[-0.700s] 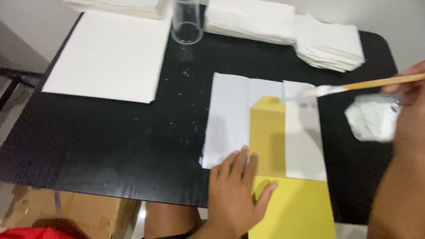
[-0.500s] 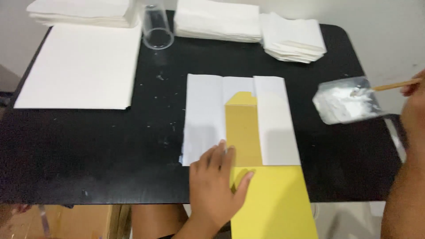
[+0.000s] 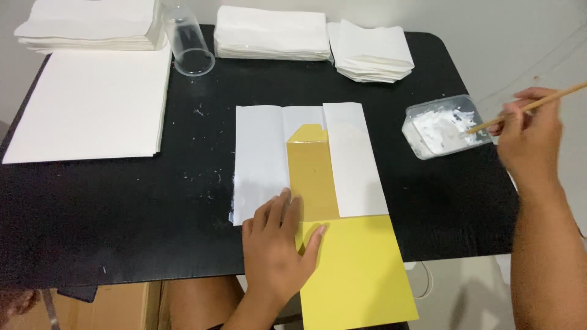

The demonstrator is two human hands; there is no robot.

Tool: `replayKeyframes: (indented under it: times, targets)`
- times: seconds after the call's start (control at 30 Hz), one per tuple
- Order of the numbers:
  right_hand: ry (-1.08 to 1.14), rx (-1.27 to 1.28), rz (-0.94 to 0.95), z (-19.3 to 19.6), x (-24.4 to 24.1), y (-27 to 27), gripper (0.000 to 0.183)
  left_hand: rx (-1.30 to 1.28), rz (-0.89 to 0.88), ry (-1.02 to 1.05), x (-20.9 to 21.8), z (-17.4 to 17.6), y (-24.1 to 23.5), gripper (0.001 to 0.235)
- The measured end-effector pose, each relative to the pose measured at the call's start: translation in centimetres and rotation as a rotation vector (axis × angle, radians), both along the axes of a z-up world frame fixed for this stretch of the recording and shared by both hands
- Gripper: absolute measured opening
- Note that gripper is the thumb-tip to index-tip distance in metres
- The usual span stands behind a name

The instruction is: Applying glue to the edges of a paper template with a brush and folding it to assemble a paper bag.

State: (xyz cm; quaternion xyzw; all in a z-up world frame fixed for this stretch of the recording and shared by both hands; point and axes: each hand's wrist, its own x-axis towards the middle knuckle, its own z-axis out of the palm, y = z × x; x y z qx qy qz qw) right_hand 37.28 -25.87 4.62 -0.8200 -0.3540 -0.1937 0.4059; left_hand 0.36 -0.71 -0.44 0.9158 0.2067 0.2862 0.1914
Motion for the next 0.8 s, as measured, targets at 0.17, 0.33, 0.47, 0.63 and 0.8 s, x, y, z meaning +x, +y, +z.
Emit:
replayKeyframes:
  times: [0.17, 0.33, 0.47, 0.63, 0.8]
  targets:
    - [0.063, 0.1, -0.148, 0.5, 3.2, 0.8, 0.025, 0.03, 0.016, -0.084, 0.0, 0.2, 0.0, 0.054]
    - [0.291, 0.268, 0.207, 6.5, -7.2, 12.2, 0.013, 0.003, 0.013, -0.051, 0.0, 0.5, 0.3, 0.054]
    - [0.528, 0.278, 0.517, 6.3, -14.0, 21.0, 0.021, -0.03, -0.025, -0.001, -0.1, 0.4, 0.5, 0.058]
    - [0.571, 0.092, 0.749, 4.4, -18.3, 26.9, 0.015, -0.071, -0.045, -0.032, -0.3, 0.7, 0.7, 0.057]
    - [0.734, -0.079, 0.729, 3.9, -19.5, 29.0, 0.016, -0.15, -0.054, 0.059, -0.1, 0.5, 0.7, 0.063]
